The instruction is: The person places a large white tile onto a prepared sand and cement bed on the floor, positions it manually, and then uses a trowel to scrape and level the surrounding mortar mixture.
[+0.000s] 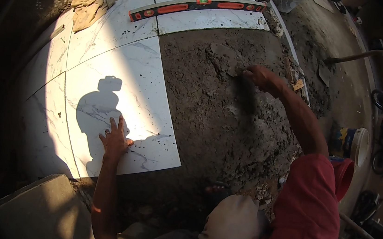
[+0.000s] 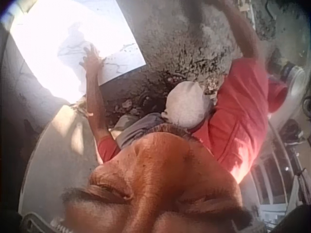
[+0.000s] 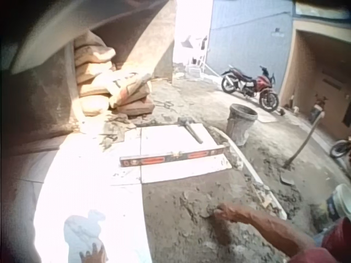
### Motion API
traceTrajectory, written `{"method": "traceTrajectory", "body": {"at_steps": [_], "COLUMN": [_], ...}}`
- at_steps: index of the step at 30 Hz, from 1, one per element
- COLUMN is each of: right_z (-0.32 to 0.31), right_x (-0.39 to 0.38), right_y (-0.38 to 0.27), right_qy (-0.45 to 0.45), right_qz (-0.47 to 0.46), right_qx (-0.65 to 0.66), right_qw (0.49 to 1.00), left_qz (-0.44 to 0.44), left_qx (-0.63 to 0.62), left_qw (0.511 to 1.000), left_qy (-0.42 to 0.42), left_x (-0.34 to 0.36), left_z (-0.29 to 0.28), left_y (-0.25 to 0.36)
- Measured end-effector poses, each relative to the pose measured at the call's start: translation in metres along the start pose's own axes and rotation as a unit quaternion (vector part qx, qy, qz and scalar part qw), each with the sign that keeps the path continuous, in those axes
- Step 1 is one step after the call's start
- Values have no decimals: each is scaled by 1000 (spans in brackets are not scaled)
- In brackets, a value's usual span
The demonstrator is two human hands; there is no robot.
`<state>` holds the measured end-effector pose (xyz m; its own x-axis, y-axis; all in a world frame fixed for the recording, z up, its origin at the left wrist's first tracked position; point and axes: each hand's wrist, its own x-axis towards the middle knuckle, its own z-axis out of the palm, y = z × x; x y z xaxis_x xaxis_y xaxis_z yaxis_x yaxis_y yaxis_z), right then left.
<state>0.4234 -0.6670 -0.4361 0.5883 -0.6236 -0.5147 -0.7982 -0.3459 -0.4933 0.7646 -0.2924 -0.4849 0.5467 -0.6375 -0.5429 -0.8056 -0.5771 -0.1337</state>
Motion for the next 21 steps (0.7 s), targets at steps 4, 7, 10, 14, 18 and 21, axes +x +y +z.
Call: {"method": "traceTrajectory", "body": {"at_steps": [4, 7, 10, 14, 18, 21], "right_z": [-2, 10, 7, 12, 5, 2], "right_x": [31, 15, 14, 47, 17, 24], "right_y": [62, -6, -12, 31, 3, 22], "right_qy": [67, -16, -44, 45, -24, 69], "right_qz": [29, 55, 15, 61, 5, 38], "right_qx": [138, 59, 3, 115, 15, 164], "right_qw": [988, 997, 999, 990, 1000, 983], "left_qz": [18, 6, 12, 24, 13, 16], "left_qx": [-16, -1, 0, 6, 12, 7], "left_qw": [999, 1000, 999, 999, 1000, 1000], "left_qy": [33, 25, 32, 34, 3, 1], "left_x": [4, 3, 2, 4, 3, 5], "left_z": [3, 5, 6, 7, 5, 1], "left_y": [10, 3, 1, 4, 1, 5]}}
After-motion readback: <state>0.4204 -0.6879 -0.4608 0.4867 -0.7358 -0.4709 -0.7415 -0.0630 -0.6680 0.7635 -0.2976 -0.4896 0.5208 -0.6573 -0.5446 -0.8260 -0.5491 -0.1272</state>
